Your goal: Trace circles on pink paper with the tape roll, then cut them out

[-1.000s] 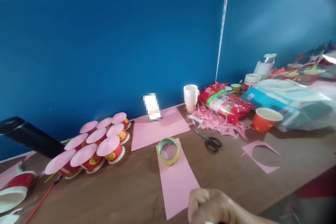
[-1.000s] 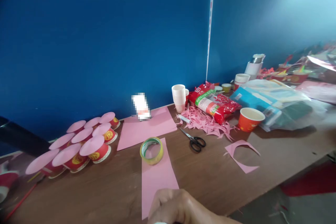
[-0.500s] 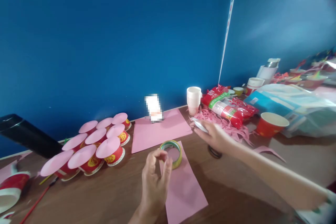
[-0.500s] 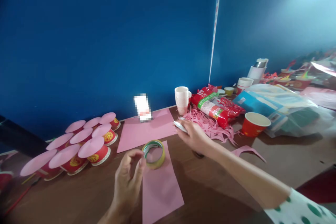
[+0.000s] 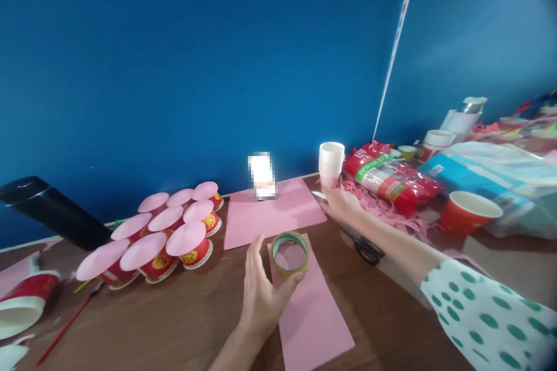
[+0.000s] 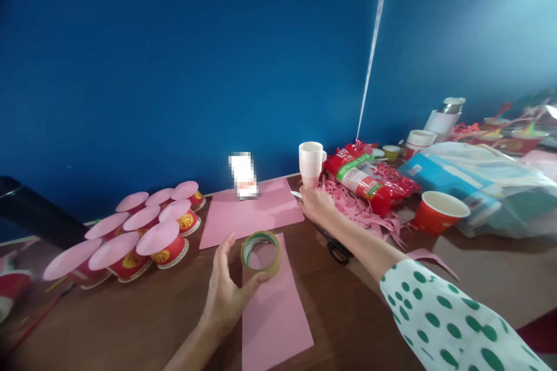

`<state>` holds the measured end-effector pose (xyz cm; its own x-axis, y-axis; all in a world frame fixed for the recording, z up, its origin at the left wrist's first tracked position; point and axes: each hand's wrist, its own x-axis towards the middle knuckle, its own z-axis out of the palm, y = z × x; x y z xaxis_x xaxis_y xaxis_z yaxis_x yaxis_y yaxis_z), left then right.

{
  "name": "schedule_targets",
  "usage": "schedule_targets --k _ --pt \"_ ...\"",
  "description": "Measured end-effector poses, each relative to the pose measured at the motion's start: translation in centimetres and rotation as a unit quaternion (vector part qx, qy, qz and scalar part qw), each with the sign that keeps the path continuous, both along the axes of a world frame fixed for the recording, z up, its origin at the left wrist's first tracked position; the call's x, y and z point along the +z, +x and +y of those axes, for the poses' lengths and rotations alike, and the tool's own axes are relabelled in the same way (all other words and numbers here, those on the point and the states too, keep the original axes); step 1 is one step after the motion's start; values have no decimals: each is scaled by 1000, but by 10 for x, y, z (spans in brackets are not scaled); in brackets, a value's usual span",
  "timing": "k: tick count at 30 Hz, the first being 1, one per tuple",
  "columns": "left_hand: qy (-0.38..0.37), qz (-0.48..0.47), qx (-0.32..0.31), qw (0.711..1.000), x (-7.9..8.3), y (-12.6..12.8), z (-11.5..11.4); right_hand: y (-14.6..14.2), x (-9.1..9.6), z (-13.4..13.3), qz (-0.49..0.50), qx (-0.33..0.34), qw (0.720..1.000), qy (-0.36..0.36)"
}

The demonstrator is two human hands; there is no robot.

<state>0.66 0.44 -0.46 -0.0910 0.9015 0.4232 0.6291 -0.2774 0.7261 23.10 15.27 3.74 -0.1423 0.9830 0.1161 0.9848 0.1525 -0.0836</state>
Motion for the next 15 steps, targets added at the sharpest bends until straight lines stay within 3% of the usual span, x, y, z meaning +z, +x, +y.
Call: schedule_targets --k 11,15 --pt "-18 5 -26 999 1 1 2 -2 -5 7 -16 8 1000 -1" --pt "-34 -90 -27 995 2 -1 2 1 -1 -3 -5 11 1000 22"
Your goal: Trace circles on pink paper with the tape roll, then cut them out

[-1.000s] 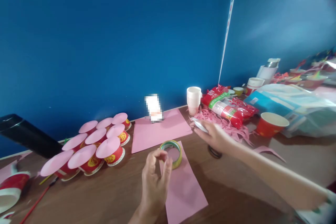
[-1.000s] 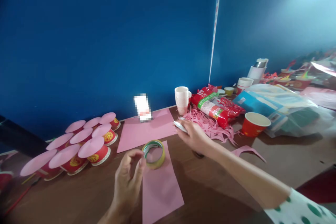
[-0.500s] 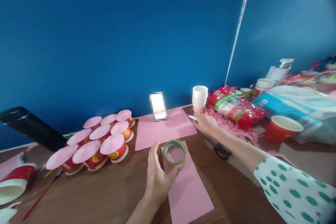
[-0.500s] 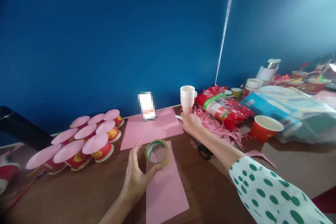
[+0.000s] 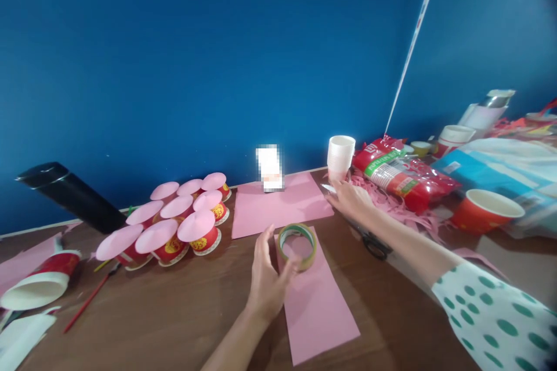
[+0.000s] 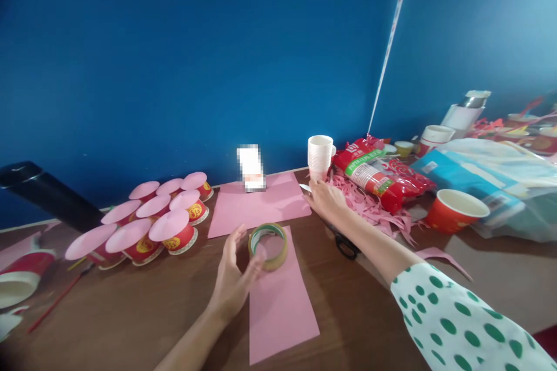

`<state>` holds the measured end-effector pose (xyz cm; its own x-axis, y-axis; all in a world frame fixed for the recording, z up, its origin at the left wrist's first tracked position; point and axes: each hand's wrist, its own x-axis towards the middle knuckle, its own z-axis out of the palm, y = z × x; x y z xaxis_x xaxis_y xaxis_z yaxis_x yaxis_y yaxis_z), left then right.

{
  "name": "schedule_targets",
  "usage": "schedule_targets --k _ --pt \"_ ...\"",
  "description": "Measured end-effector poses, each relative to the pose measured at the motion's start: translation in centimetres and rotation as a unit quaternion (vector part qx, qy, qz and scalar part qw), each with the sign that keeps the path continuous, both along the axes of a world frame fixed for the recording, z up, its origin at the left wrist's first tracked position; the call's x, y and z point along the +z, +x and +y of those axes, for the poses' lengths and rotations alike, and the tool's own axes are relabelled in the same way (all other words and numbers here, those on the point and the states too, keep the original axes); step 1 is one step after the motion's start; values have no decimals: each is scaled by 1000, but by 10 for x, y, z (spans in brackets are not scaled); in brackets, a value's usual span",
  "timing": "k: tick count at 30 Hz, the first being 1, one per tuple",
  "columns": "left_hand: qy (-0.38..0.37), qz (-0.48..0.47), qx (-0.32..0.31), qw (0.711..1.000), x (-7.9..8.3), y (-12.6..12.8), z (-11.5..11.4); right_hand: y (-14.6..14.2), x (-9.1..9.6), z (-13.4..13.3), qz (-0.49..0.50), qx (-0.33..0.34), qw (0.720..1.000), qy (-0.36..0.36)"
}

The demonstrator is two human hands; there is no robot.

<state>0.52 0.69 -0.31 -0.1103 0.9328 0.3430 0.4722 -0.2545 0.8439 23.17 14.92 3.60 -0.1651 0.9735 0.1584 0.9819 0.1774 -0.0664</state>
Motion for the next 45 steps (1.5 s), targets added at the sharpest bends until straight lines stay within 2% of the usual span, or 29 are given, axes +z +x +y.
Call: schedule_targets --k 3,7,9,12,18,21,25,28,34,38,41,45 --pt "-1 -78 36 996 -2 -5 4 -1 1 -19 61 37 997 36" --pt "66 -41 73 994 0 -7 5 -11 1 -50 193 122 972 56" --pt "115 28 57 991 4 -5 2 -17 1 -63 250 142 957 47" --pt "161 128 6 979 11 2 -5 -25 -1 -76 306 137 942 20" --pt "120 194 -1 974 3 6 0 -34 -10 -86 351 140 926 -2" --pt "125 208 7 970 2 4 3 -37 -13 -89 370 149 917 -7" --pt "185 283 -55 940 10 5 -2 -38 -13 -89 392 149 908 -26" --pt "183 323 -96 924 14 8 -6 -37 -16 -88 425 137 894 -30" --pt "116 259 -29 958 4 7 0 -37 -20 -86 456 151 877 -31" --pt "46 200 -13 979 -2 1 2 -37 -21 -87 480 150 864 -25" --pt "2 156 -3 988 1 -6 5 -36 -27 -87 516 140 845 -28" --pt "-56 48 20 997 9 -16 11 -35 -40 -83 556 119 822 -36"
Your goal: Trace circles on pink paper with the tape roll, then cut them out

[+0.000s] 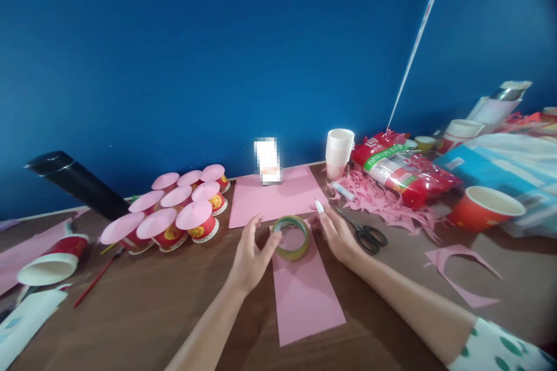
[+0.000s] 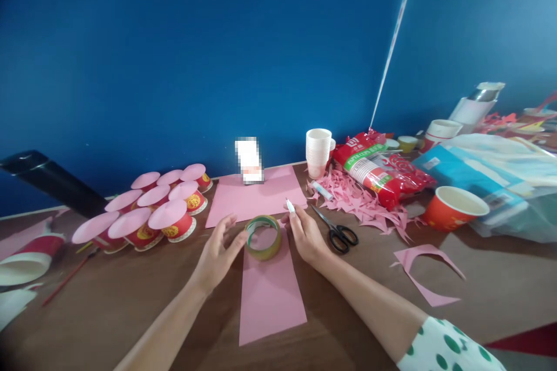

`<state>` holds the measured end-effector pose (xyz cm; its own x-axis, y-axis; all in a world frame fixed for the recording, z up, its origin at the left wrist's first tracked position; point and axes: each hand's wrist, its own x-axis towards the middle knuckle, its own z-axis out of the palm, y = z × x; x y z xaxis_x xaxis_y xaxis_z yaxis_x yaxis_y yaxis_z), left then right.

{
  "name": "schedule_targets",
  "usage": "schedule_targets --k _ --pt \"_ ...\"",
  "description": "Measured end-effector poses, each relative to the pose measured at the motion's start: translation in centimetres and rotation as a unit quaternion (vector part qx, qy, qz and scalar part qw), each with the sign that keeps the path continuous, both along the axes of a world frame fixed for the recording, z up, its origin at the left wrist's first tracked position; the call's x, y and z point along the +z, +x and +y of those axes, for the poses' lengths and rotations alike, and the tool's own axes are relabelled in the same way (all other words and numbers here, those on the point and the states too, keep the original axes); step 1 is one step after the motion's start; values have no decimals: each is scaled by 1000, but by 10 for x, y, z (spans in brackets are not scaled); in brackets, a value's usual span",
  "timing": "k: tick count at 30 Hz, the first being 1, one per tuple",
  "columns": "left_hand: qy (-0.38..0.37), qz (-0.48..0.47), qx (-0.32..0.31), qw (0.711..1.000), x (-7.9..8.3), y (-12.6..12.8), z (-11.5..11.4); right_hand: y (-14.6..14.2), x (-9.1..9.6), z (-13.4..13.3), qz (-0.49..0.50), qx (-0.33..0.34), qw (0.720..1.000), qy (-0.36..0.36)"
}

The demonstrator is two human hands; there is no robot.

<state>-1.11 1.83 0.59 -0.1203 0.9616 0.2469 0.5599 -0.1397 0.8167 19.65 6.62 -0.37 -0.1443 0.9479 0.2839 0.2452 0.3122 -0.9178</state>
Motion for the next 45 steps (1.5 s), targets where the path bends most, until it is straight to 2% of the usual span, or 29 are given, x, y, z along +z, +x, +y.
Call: schedule_targets --k 3,7,12,18,25,32,36,41,43,45 --pt "45 15 18 999 8 1 -1 0 -8 3 6 -17 1000 -17" --pt "140 177 -35 974 22 15 -15 0 -9 3 -10 -11 999 -29" --pt "109 336 -103 930 30 37 -27 -1 -4 1 -11 -14 999 -29" --pt "66 448 -81 888 24 51 -25 0 -4 0 4 2 999 -33" --pt "69 463 -62 881 10 51 -25 0 0 0 -5 13 1000 -26" --pt "41 436 -48 898 11 52 -26 -2 -1 -1 43 8 999 -16" --pt "47 444 -62 893 8 50 -28 -2 1 0 79 3 996 -34" --pt "84 458 -66 883 1 49 -27 0 26 -2 124 28 988 -88" --pt "105 467 -52 877 -2 50 -26 -1 43 -2 154 82 979 -105" --pt "109 472 -40 874 -3 51 -26 -6 61 0 172 137 971 -93"
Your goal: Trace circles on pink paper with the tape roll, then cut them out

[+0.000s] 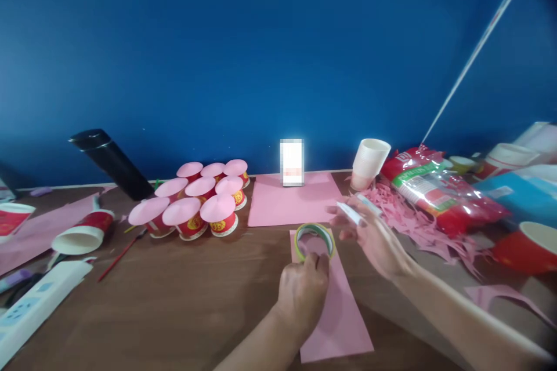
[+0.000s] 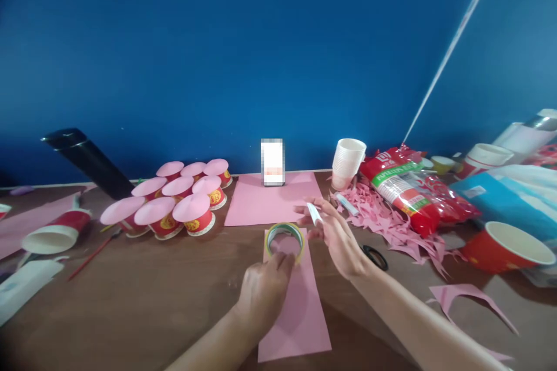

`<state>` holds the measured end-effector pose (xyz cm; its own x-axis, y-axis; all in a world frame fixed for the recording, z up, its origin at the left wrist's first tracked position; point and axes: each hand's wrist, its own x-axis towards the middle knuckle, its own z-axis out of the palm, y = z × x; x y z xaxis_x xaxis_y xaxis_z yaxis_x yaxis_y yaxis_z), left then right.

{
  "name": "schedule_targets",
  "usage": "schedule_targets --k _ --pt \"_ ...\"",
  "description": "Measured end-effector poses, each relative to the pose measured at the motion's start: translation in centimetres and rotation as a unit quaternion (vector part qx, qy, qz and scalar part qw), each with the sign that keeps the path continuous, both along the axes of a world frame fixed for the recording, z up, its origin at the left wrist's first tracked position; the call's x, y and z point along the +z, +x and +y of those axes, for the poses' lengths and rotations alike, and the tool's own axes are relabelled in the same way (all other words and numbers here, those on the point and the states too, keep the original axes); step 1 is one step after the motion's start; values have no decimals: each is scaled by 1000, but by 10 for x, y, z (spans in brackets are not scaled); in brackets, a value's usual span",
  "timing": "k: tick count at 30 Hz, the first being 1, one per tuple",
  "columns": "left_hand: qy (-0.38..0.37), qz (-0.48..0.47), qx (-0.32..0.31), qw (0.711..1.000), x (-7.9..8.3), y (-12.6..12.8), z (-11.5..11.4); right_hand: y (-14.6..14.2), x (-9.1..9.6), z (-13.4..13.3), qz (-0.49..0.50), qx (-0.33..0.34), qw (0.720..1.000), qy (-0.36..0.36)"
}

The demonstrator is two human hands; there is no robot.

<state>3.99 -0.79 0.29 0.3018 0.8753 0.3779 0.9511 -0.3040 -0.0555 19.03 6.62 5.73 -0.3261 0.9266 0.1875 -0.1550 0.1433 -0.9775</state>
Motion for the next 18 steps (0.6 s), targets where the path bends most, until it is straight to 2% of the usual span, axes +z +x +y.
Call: schedule_targets --k 2,4,8,13,16,18 --pt "-10 -7 5 1000 1 1 -1 -10 17 4 -39 14 998 52" --pt "-20 -20 2 1000 2 2 -2 -24 30 8 -127 30 987 95" --pt "11 -34 -1 999 2 4 -3 -59 39 13 -265 131 943 153" --pt "92 -23 10 995 -2 6 -1 -90 32 15 -401 228 838 291" --pt "124 -21 2 992 -4 6 0 -97 25 19 -463 255 782 329" --pt "136 -30 -1 990 -4 7 0 -99 20 22 -484 271 757 346"
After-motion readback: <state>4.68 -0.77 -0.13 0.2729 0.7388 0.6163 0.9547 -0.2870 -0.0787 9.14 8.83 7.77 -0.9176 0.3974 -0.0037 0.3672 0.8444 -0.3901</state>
